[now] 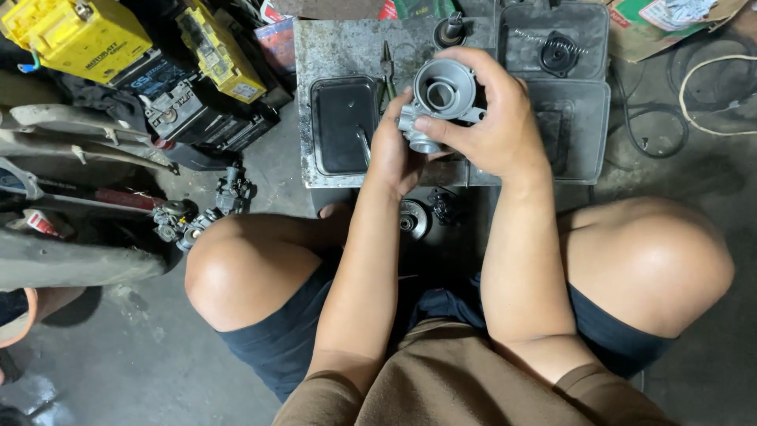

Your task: The person assembles a carburetor by inserting a spring and a black circular component into the main body. They then use a red-handled screwdriver to tighten screws on the top of the assembly.

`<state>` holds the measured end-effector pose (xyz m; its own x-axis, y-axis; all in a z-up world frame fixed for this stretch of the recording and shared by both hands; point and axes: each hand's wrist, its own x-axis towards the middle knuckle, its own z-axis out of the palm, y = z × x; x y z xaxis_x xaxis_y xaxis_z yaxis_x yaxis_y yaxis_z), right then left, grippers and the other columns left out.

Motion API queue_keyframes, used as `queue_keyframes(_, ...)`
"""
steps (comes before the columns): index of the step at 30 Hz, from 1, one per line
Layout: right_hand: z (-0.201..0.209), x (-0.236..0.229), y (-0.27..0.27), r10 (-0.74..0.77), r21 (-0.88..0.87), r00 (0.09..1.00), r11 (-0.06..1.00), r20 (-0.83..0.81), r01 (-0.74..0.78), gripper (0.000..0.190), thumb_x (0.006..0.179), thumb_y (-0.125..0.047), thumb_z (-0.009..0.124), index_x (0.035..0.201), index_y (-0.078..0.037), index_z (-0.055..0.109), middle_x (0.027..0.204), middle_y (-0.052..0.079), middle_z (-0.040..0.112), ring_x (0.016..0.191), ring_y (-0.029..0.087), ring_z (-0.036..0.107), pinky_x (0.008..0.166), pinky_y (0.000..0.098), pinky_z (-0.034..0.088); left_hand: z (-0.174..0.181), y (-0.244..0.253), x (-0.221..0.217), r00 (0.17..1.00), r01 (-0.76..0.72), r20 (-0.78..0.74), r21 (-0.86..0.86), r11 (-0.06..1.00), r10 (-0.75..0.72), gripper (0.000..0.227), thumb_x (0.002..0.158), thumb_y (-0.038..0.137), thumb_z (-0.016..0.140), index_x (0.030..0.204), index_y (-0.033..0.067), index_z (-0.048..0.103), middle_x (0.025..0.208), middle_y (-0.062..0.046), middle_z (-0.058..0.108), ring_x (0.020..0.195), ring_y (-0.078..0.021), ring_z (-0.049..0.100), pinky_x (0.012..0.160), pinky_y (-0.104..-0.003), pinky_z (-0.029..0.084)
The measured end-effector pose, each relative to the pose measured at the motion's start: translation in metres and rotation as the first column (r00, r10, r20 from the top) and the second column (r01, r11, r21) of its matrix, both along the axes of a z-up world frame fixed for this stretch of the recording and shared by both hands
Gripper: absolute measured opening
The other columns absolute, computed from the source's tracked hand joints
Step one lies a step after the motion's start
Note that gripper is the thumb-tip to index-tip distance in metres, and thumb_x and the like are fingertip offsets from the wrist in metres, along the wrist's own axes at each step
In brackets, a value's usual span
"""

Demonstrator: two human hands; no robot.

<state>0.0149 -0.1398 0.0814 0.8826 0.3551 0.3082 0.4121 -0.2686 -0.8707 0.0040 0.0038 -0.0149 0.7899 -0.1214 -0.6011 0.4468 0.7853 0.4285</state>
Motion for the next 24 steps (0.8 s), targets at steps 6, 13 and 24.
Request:
queue_keyframes(6,0.002,-0.003,0.004,-0.035,-0.017,0.997,0.999,0.075,0.037,0.067,0.073,0.003,0.092,0.130,0.003,0.058,0.113,0.016,0.073,0.097,0.026,0.070,0.090,0.0364,0.056,0.017,0.007,-0.002,0.997,0.070,0.031,0.114,0.991,-0.074,0.054,0.094,0.043,0.053,0.125,0.0002,0.063,0.113,-0.020,0.068,0.098,-0.0311,0.065,0.080,-0.050,0.057)
queue_keyframes(13,0.008,-0.004,0.007,-0.048,-0.039,0.992,0.998,0.120,0.053,0.070,0.073,0.001,0.097,0.130,0.004,0.058,0.113,0.018,0.075,0.099,0.028,0.074,0.089,0.0373,0.058,0.013,0.011,-0.005,0.907,-0.115,0.421,0.240,0.964,0.003,0.060,0.104,0.051,0.041,0.126,0.0016,0.067,0.134,-0.018,0.063,0.125,-0.0297,0.056,0.107,-0.044,0.041)
queue_keyframes(24,0.005,-0.002,0.012,-0.015,-0.064,0.998,0.998,0.057,0.019,0.074,0.068,0.004,0.096,0.132,0.002,0.060,0.115,0.016,0.074,0.100,0.028,0.073,0.089,0.0372,0.057,0.019,0.020,-0.014,0.617,-0.295,0.727,0.568,0.768,-0.300,0.101,0.075,0.067,0.082,0.151,0.0082,0.051,0.152,-0.012,0.057,0.142,-0.0277,0.057,0.126,-0.044,0.044)
